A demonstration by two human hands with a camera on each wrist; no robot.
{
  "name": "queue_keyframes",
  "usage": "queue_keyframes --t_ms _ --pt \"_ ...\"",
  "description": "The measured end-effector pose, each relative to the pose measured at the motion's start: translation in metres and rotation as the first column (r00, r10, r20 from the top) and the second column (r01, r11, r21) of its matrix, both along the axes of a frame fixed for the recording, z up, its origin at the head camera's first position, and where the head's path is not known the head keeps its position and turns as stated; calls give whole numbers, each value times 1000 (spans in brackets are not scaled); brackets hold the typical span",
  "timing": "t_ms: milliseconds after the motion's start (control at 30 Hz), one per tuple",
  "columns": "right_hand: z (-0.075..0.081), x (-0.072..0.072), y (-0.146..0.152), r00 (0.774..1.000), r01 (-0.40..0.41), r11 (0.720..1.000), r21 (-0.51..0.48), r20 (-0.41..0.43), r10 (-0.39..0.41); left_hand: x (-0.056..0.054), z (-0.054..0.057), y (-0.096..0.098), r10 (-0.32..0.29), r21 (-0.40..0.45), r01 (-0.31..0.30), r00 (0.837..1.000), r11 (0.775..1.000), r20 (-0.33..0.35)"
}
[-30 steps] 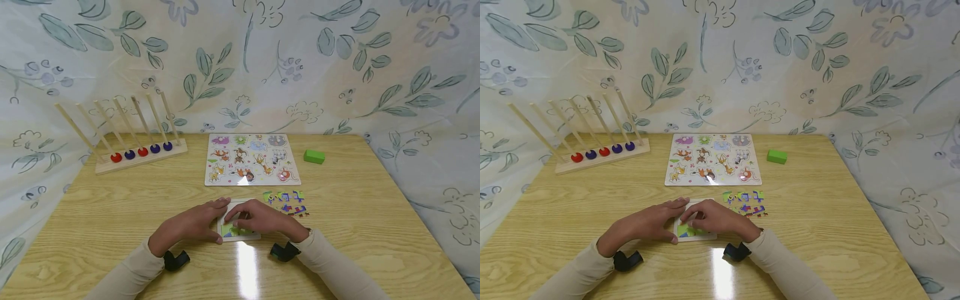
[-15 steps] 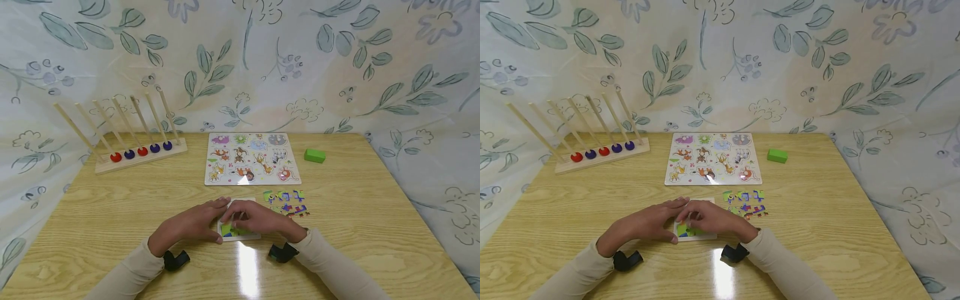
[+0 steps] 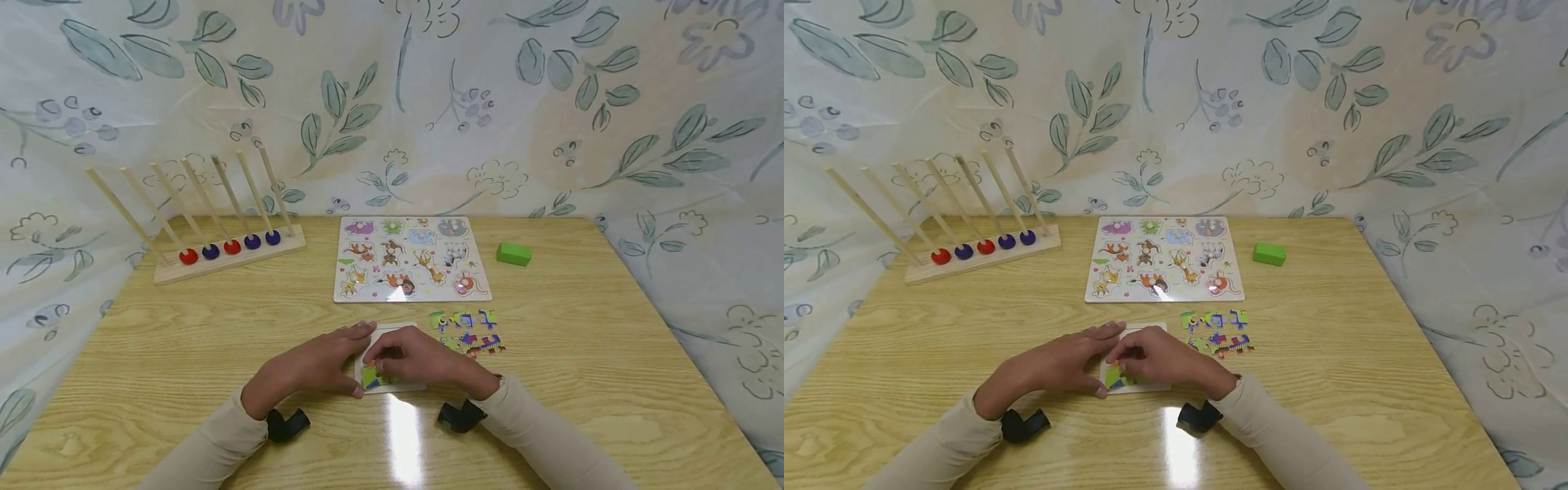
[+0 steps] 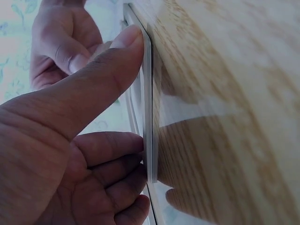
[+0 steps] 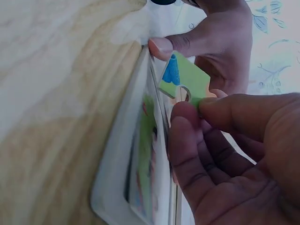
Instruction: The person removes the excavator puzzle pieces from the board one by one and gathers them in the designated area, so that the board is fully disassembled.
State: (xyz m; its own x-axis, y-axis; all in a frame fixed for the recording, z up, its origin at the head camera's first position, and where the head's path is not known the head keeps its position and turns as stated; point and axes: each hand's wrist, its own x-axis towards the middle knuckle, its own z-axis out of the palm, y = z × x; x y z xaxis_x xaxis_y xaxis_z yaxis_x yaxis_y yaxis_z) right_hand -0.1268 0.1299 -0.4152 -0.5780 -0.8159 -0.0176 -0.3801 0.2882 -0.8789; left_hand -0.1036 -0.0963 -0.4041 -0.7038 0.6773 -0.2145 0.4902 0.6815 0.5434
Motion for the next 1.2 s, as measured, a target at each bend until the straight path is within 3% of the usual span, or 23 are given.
queue_keyframes --t_ms 367,1200 --pt "7 -7 16 997 72 997 30 26 -73 0 1 1 10 -22 -10 1000 1000 5" --pt "10 -8 73 982 183 979 92 -71 -177 2 2 2 6 -26 -6 1000 1000 -1"
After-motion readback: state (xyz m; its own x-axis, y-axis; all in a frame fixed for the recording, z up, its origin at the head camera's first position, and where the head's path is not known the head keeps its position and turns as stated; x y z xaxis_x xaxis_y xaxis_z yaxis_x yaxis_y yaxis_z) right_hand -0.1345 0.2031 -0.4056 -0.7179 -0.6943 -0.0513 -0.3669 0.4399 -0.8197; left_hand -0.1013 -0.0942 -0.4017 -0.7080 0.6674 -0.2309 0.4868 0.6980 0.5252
